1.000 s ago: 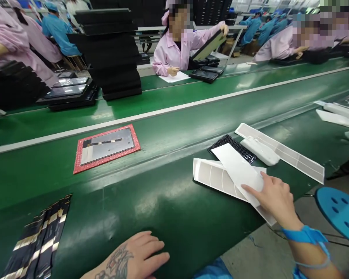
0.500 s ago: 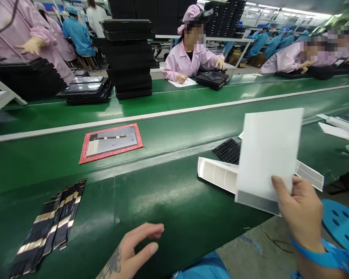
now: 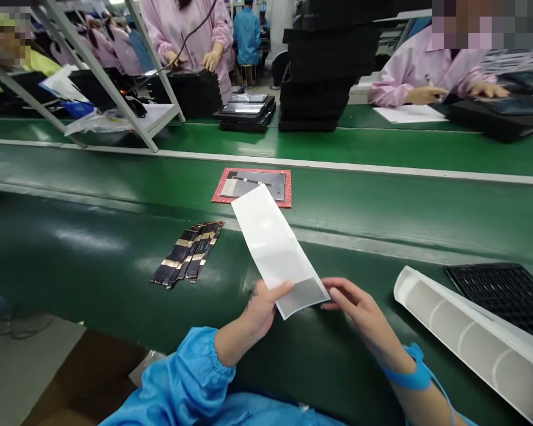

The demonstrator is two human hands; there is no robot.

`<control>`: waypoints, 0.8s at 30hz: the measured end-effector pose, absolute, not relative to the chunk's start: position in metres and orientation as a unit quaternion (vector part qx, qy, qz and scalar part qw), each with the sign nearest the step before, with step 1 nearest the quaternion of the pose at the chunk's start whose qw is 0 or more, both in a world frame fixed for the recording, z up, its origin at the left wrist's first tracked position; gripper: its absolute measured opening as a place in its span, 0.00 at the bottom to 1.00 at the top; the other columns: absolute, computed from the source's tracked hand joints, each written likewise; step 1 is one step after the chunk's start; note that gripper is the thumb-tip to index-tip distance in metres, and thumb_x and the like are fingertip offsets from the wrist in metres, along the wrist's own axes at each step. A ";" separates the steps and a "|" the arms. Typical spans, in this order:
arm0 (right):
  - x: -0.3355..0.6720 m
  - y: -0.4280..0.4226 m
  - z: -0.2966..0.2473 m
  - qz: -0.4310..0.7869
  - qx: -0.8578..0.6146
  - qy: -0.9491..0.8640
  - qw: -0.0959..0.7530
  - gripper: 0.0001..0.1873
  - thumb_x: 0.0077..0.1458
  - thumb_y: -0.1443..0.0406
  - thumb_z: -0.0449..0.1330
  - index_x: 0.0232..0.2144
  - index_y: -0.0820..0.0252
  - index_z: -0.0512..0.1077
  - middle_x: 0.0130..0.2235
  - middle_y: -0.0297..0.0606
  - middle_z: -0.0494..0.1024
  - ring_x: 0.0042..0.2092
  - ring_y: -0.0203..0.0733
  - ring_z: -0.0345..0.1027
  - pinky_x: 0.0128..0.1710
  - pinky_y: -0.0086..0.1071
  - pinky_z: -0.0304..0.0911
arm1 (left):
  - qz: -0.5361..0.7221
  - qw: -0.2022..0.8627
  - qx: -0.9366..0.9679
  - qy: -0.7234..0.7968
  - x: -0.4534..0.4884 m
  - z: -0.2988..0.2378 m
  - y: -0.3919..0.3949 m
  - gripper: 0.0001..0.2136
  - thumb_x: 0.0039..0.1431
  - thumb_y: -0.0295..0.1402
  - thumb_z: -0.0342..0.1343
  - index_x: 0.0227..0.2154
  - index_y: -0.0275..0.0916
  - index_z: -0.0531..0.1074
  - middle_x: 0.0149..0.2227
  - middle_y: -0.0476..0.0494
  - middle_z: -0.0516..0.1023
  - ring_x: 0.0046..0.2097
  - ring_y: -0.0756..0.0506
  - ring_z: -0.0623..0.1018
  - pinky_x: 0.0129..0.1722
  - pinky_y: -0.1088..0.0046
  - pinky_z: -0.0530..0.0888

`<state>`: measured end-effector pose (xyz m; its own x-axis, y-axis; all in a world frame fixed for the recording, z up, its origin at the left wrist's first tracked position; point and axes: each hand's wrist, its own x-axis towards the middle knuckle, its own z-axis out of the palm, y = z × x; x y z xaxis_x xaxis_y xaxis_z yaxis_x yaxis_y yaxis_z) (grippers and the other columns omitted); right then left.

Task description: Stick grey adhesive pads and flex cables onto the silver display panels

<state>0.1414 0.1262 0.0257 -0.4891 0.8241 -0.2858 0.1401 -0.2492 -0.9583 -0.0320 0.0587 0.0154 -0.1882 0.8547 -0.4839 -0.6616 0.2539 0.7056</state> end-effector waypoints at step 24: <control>0.153 0.111 0.023 0.714 -0.223 -0.636 0.187 0.15 0.58 0.57 0.60 0.23 0.56 0.76 0.25 0.34 0.77 0.27 0.36 0.72 0.29 0.29 0.67 | 0.455 0.792 0.082 0.399 -0.021 0.013 0.052 0.18 0.35 0.31 0.73 0.34 0.34 0.80 0.32 0.43 0.81 0.34 0.45 0.77 0.35 0.71 0.73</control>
